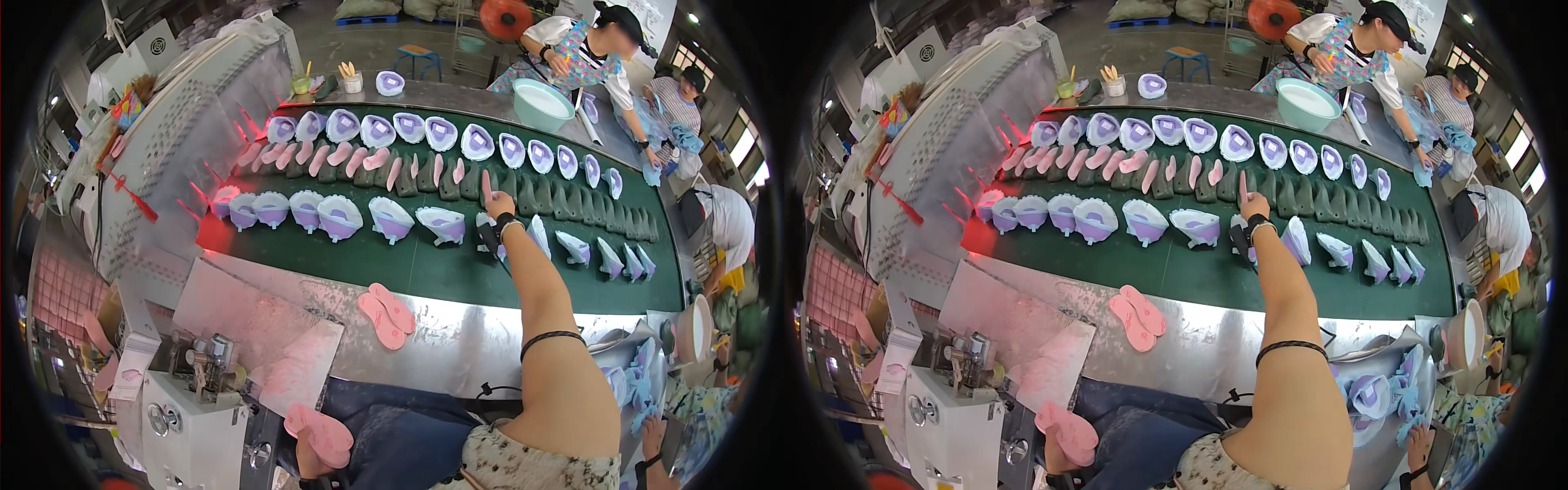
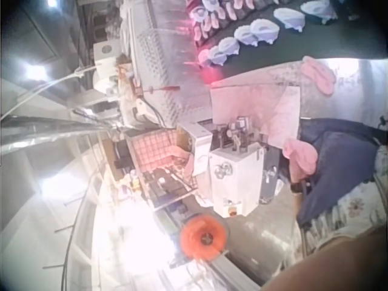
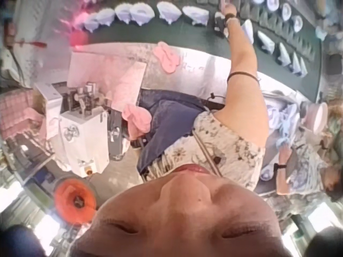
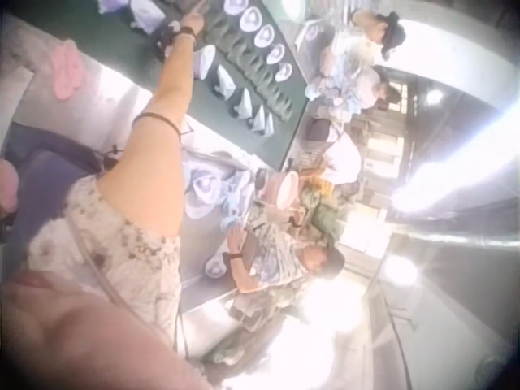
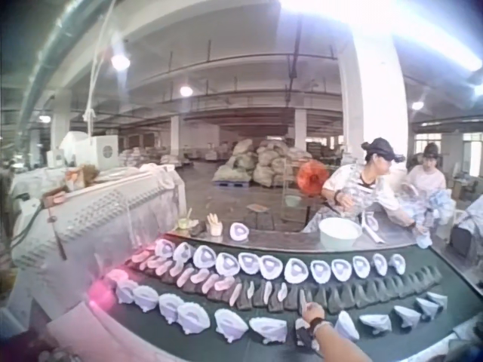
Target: The worker is using an industrial machine to press or stitch shoe soles and insoles, then placing them onto a conveyor belt for further processing.
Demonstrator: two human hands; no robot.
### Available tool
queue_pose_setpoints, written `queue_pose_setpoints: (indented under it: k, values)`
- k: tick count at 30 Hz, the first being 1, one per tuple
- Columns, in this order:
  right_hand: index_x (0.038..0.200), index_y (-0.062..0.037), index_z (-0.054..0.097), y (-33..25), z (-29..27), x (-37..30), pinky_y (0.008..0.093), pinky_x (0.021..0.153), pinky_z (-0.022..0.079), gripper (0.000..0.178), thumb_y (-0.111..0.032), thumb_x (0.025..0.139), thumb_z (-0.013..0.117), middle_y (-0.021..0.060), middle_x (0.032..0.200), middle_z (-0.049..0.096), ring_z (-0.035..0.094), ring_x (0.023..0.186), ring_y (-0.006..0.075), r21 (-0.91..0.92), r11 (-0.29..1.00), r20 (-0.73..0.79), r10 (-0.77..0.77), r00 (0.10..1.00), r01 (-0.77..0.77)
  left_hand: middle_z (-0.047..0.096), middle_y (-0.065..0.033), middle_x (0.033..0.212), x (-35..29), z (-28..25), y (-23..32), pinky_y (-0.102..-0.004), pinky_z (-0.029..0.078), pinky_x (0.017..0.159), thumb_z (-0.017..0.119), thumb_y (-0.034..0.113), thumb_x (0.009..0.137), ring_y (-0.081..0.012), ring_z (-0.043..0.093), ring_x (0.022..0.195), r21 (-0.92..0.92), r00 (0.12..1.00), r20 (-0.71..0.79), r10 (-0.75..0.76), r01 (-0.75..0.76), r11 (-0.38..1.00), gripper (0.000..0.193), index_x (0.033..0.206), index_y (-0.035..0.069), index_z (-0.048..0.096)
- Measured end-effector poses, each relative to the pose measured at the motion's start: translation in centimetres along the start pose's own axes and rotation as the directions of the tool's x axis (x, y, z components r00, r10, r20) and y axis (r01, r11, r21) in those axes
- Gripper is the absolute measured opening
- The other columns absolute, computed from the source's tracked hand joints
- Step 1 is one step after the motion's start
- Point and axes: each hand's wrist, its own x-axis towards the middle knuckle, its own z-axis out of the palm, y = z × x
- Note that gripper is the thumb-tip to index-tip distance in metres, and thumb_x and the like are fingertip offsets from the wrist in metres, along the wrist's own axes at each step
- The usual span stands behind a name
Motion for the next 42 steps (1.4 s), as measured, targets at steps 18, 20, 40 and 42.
queue_pose_setpoints:
  k: [18,20,40,42]
  values:
    - [0.091,-0.0029,0.056,-19.3,2.9,-50.4,0.0354,0.067,0.047,0.025,-0.028,0.09,0.052,0.0137,0.084,0.06,0.059,0.076,0.0282,0.718,0.563,0.602,-0.797,0.041,0.408,0.06,-0.0098,0.099,-1.5,-0.6,0.2,-0.0364,0.051,0.075,0.054,0.024,0.086,-0.0237,0.061,0.089,0.065,0.992,-0.072,0.101,-0.096,0.993,0.04,0.116,-0.001,0.05]
    - [0.086,-0.0049,0.055,-20.2,3.7,-52.9,0.0338,0.061,0.047,0.02,-0.025,0.089,0.053,0.0101,0.077,0.06,0.06,0.07,0.0218,0.724,0.677,0.673,-0.735,0.081,0.129,0.058,-0.0127,0.108,-0.4,-4.5,-1.4,-0.0405,0.05,0.081,0.058,0.025,0.085,-0.0276,0.059,0.096,0.315,0.954,0.178,0.242,-0.288,0.904,0.045,0.121,-0.001,0.047]
    - [0.108,-0.0033,0.057,-34.7,15.9,-49.8,0.0429,0.077,0.048,0.035,-0.019,0.077,0.063,0.0174,0.106,0.056,0.059,0.09,0.035,0.537,0.344,0.191,-0.939,0.286,0.77,0.06,-0.0156,0.094,-6.6,-7.7,-2.4,-0.0436,0.053,0.074,0.04,0.053,0.092,-0.0292,0.063,0.08,-0.222,0.968,-0.216,0.126,-0.174,0.959,0.058,0.119,0.002,0.047]
    - [0.101,-0.004,0.061,-35.1,16.5,-49.6,0.0425,0.075,0.047,0.029,-0.019,0.075,0.063,0.0164,0.1,0.058,0.059,0.089,0.0337,0.448,0.391,0.21,-0.92,0.33,0.804,0.061,-0.0168,0.097,-6.8,-7.9,-2.4,-0.0433,0.052,0.075,0.04,0.058,0.09,-0.0287,0.062,0.082,-0.148,0.963,-0.248,0.101,-0.141,0.979,0.063,0.119,0.002,0.046]
